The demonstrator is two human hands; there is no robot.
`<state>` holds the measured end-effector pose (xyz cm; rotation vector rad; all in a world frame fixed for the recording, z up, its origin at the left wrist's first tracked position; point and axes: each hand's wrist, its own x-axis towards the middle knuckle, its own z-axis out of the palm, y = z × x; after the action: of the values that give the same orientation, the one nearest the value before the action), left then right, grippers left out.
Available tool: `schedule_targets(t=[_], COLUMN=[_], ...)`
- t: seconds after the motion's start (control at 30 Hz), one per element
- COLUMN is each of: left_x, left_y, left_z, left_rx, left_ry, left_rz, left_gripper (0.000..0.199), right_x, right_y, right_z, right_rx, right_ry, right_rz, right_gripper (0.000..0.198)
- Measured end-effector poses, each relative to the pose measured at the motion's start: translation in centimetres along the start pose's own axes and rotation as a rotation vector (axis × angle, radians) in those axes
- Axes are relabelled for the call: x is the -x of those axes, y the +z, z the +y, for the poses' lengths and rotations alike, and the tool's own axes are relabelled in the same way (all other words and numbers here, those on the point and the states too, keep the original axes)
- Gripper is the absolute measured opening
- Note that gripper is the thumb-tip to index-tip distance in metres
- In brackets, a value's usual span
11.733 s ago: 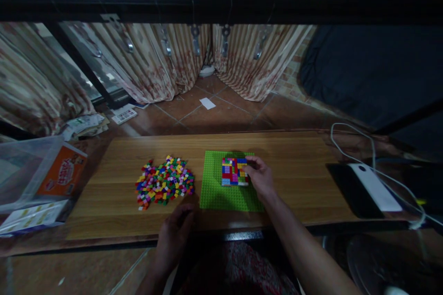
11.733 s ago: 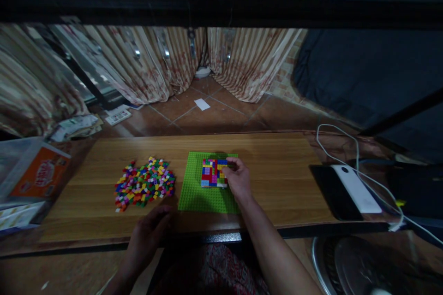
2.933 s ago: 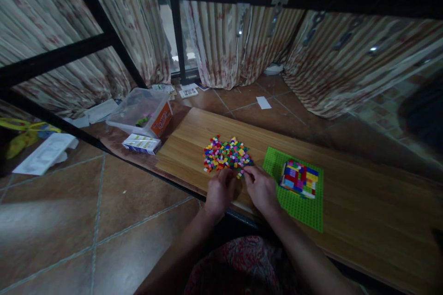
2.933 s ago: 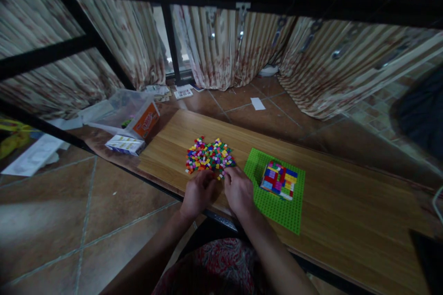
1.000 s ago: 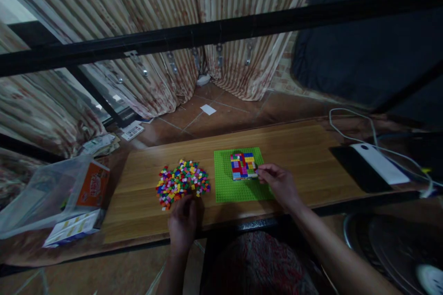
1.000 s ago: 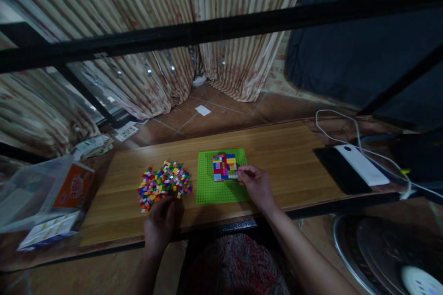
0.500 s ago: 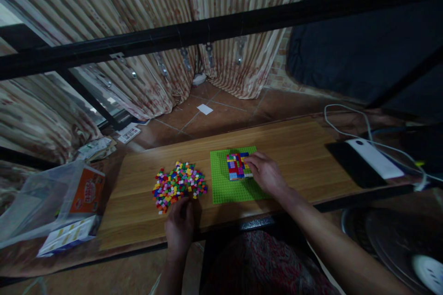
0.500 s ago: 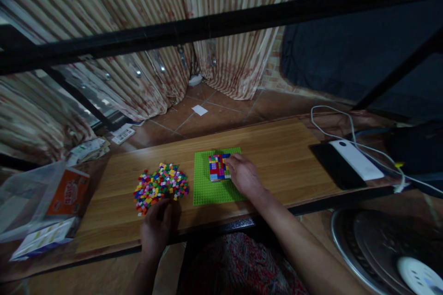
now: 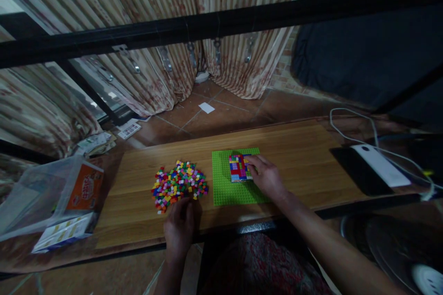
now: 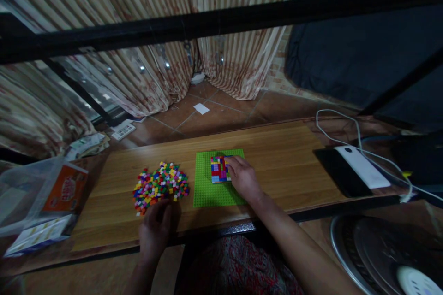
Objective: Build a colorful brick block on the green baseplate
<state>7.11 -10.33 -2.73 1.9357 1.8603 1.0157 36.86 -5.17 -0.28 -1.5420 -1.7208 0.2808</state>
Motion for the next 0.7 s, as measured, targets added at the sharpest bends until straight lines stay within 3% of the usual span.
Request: schedule_targets(t=[0.23,0.4,0.57,0.7], left_x=[0.0,0.0,0.0,0.0], left_y=[0.0,-0.1,-0.2,-0.2], left_z=[0.0,0.3,0.5,0.5], left_rx=[-0.007,0.007,0.015,0.018], left_ry=[-0.001,-0.011,-0.019,-0.018], left_rz=[0.012,0.008,0.008,0.005], left_gripper=[0.027,0.026,0.026,0.026], right_x=[0.9,1.2,0.7,0.3], right_y=[-0.4,-0.6,1.0,2.4], right_z=[-0.2,0.0,1.2,1.5], right_rx=[-0.052,-0.115,-0.253,-0.281], right_ry=[0.051,0.171,0.388,0.444], right_rz=[0.088,0.217,0.216,0.183], right_gripper=[0.026,0.025,0.043,0.052])
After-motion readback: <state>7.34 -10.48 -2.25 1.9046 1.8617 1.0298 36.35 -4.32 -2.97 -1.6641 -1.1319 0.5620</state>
